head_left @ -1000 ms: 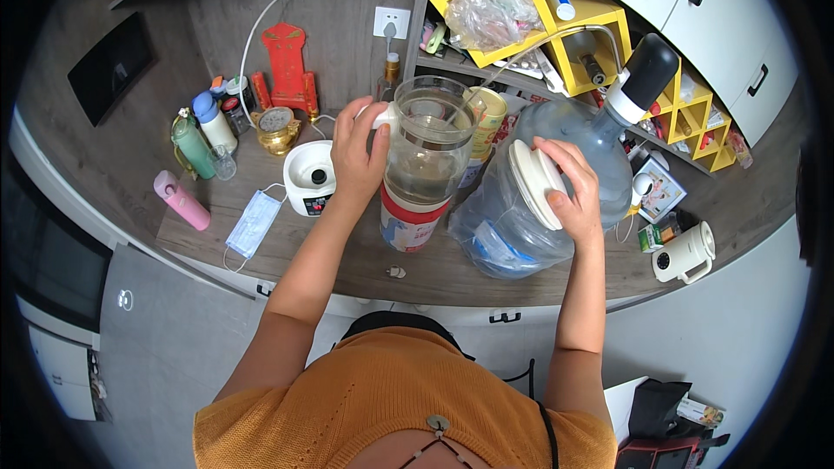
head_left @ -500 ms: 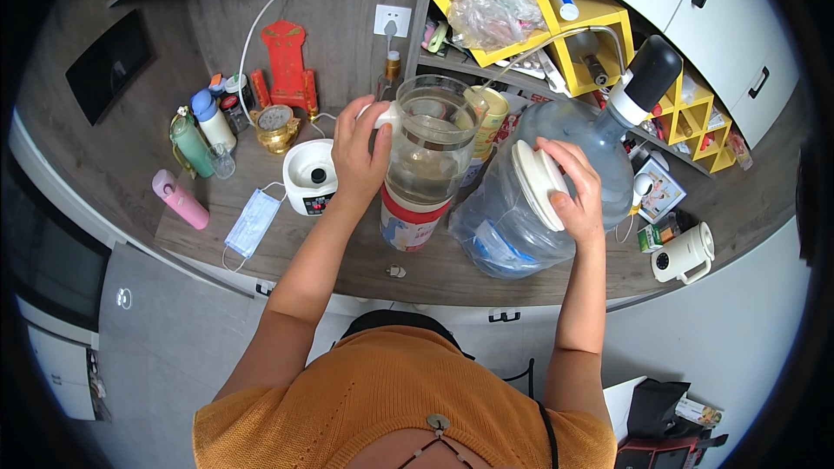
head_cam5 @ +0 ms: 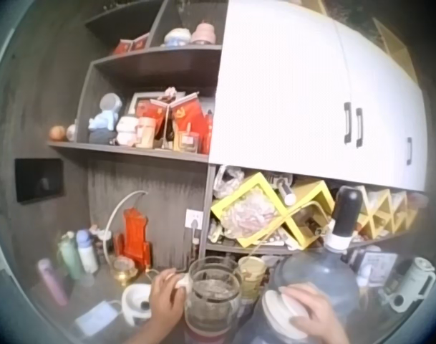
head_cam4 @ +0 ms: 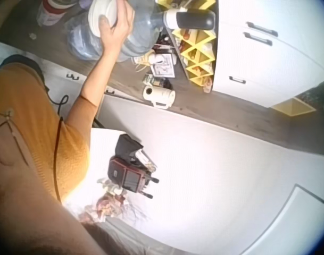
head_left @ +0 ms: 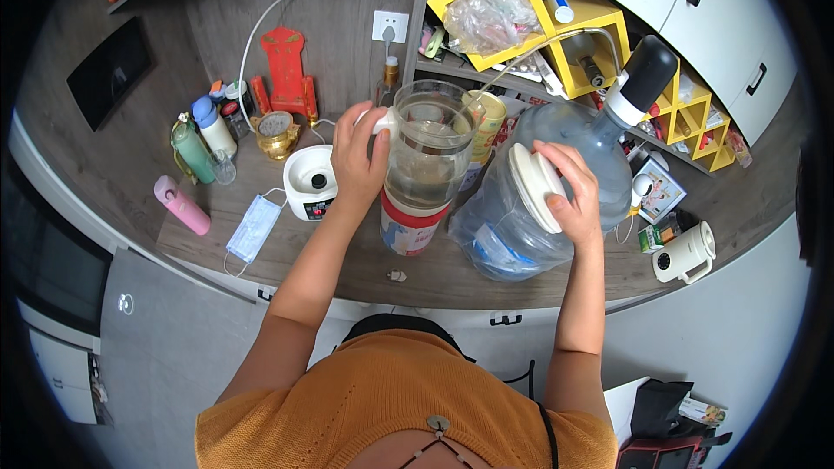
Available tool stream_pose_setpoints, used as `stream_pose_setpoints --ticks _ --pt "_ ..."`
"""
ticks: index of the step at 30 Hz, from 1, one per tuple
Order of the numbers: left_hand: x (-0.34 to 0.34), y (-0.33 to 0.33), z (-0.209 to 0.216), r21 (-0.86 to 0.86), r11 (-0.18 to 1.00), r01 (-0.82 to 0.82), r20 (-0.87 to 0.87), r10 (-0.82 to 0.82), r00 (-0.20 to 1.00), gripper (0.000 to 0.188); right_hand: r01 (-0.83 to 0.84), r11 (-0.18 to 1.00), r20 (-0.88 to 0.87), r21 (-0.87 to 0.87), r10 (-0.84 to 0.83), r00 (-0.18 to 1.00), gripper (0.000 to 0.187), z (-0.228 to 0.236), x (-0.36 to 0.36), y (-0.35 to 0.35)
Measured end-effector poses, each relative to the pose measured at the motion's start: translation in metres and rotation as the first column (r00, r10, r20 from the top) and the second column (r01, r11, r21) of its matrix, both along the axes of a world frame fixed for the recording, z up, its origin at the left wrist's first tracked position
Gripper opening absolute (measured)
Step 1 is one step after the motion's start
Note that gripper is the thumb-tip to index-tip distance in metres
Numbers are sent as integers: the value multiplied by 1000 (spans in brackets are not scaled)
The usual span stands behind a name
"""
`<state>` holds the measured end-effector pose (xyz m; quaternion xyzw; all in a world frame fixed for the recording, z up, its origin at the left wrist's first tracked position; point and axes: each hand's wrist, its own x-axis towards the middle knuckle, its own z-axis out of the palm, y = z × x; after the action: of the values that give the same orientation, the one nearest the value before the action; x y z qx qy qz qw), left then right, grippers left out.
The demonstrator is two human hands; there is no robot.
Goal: The person fills a pitcher from a water dispenser, places it on a base, then retrieves two cushions from a couch and places them on chairs at a table.
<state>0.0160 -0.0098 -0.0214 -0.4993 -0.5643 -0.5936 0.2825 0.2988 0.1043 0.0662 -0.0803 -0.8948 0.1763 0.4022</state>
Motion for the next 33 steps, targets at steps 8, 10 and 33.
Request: stream_pose_setpoints --ticks 8,10,33 --pt "0 1 0 29 999 -24 -33 25 999 25 5 1000 -13 18 -5 1000 65 -3 0 1" --pt "1 0 1 24 999 -29 -32 29 999 25 2 1000 -15 10 -2 1000 64 -3 -1 1" --pt "1 1 1 36 999 -26 -29 27 999 25 35 999 -12 25 -35 999 73 -2 -1 0"
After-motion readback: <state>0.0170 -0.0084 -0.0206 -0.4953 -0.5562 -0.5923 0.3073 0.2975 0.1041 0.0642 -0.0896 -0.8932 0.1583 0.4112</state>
